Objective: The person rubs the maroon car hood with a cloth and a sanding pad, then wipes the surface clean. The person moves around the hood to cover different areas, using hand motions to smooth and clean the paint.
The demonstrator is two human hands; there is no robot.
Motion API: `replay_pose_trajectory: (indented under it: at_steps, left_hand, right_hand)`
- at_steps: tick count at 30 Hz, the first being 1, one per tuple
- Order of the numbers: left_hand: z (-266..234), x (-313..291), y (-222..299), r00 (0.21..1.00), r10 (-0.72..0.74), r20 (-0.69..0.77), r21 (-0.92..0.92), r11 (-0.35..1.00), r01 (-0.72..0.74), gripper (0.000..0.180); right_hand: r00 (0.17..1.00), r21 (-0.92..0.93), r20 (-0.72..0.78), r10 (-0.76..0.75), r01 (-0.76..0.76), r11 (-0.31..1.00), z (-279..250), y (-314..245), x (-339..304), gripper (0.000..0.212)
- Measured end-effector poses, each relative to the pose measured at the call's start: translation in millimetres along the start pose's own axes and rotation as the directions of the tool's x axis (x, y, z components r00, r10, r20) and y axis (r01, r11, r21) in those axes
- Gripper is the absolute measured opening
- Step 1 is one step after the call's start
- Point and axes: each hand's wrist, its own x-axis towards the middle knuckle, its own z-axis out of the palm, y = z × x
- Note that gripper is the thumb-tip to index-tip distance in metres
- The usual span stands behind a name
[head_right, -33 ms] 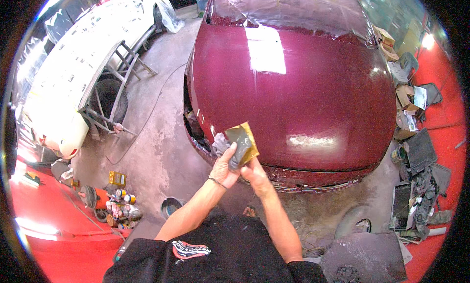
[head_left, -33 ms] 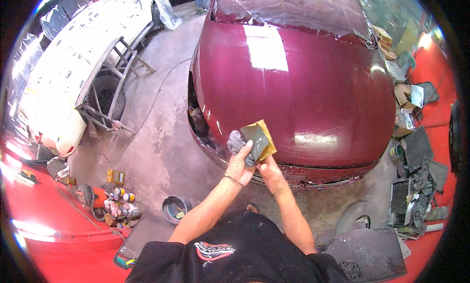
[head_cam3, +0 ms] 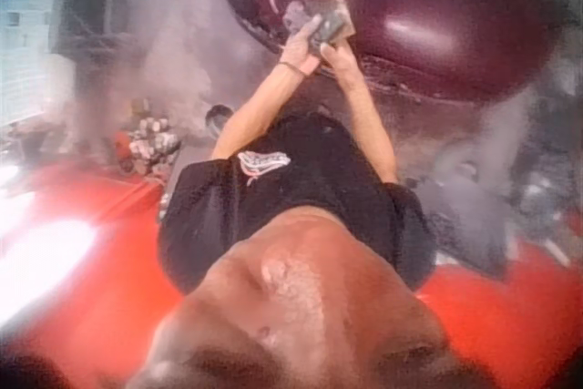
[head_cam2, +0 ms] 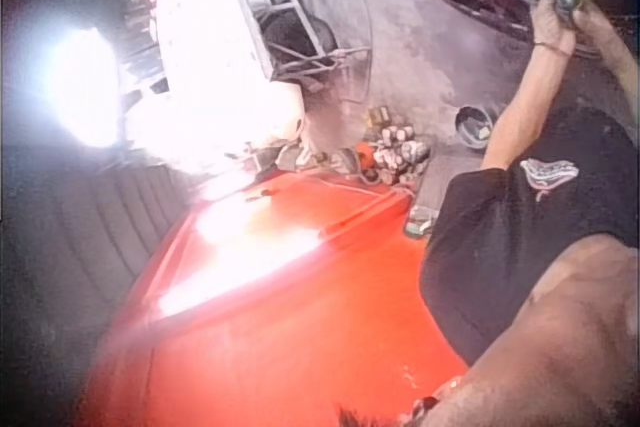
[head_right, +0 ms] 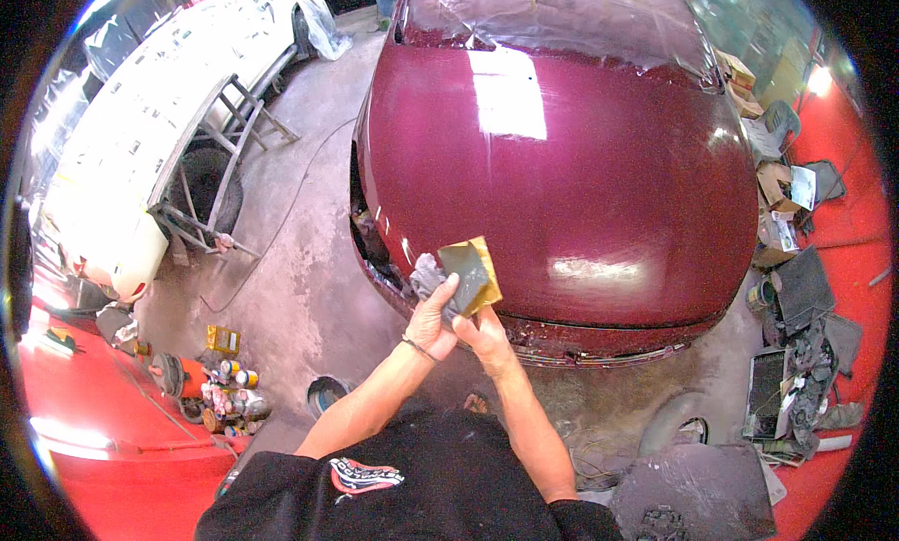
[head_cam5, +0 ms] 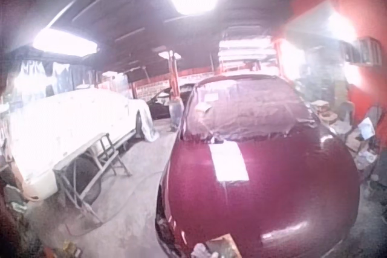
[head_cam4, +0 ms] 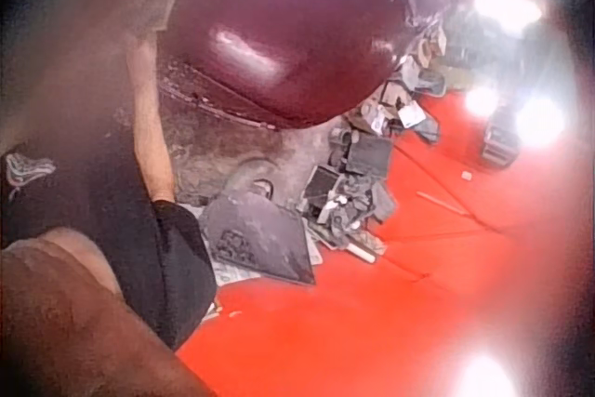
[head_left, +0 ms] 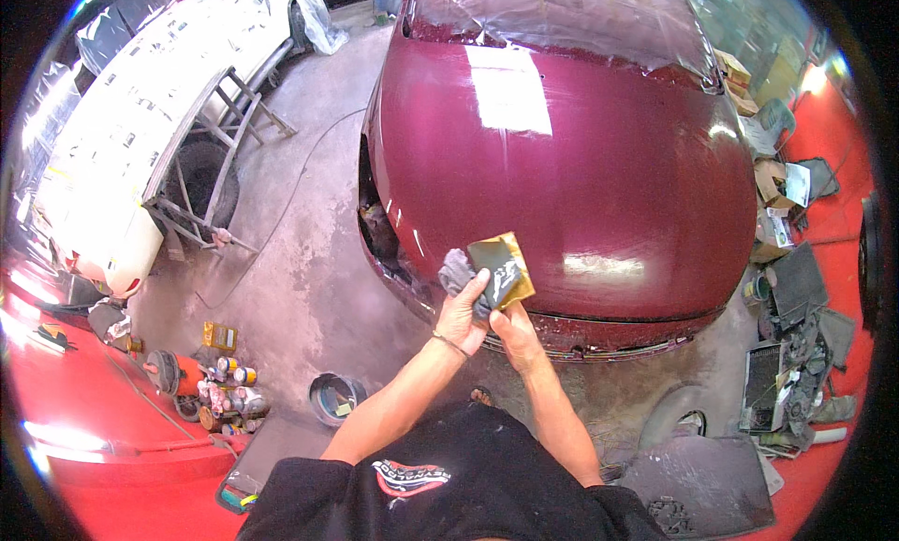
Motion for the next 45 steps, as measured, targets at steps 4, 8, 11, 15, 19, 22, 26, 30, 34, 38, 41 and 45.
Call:
replay_pose_trajectory:
  at_steps: [4,8,11,15,19,22,26,30,34,38,41,45]
  left_hand:
    - [9,19,-1,0.999,-0.035,-0.012,0.058,0.998,0.036,0.028]
    - [-7,69,35,0.999,0.002,-0.047,0.349,0.937,0.014,0.025]
    - [-20,122,80,0.966,0.257,-0.016,0.587,0.785,-0.199,0.025]
    - [-33,231,154,0.763,0.614,0.2,0.823,0.317,-0.471,0.035]
    - [-13,329,217,0.53,0.675,0.513,0.853,-0.333,-0.401,0.045]
    - [-40,385,231,0.514,0.654,0.555,0.832,-0.438,-0.341,0.051]
    - [-28,375,209,0.546,0.585,0.599,0.784,-0.568,-0.251,0.052]
    - [-30,372,221,0.547,0.588,0.596,0.78,-0.586,-0.22,0.054]
    - [-27,370,229,0.584,0.549,0.598,0.762,-0.614,-0.204,0.055]
    - [-32,363,238,0.629,0.426,0.651,0.693,-0.672,-0.262,0.06]
    - [-41,363,242,0.579,0.443,0.685,0.679,-0.677,-0.284,0.06]
    - [-36,360,234,0.57,0.445,0.691,0.674,-0.682,-0.284,0.061]
  right_hand:
    - [0.9,0.137,-0.405,0.163,-0.117,0.984,2,0,37,0.055]
    - [0.896,0.324,-0.422,0.139,0.006,0.946,-6,-23,72,0.038]
    - [0.835,0.141,-0.548,0.046,0.038,0.989,-22,-45,96,0.045]
    - [0.816,0.049,-0.57,0.096,-0.083,0.995,-55,-65,142,0.052]
    - [0.771,-0.507,-0.619,-0.151,-0.245,0.826,-83,-81,237,0.07]
    - [0.871,-0.939,-0.241,-0.429,-0.097,0.33,-72,-102,339,0.058]
    - [0.893,-0.951,0.042,-0.449,-0.101,-0.291,-118,-86,407,0.068]
    - [0.962,-0.893,-0.058,-0.268,-0.17,-0.416,-120,-52,417,0.077]
    - [0.968,-0.884,-0.054,-0.245,-0.16,-0.439,-118,-54,421,0.077]
    - [0.953,-0.866,-0.034,-0.301,-0.178,-0.467,-119,-41,403,0.071]
    - [0.951,-0.864,0.074,-0.3,-0.089,-0.496,-128,-35,389,0.066]
    - [0.957,-0.864,-0.073,-0.282,-0.202,-0.462,-141,-80,450,0.065]
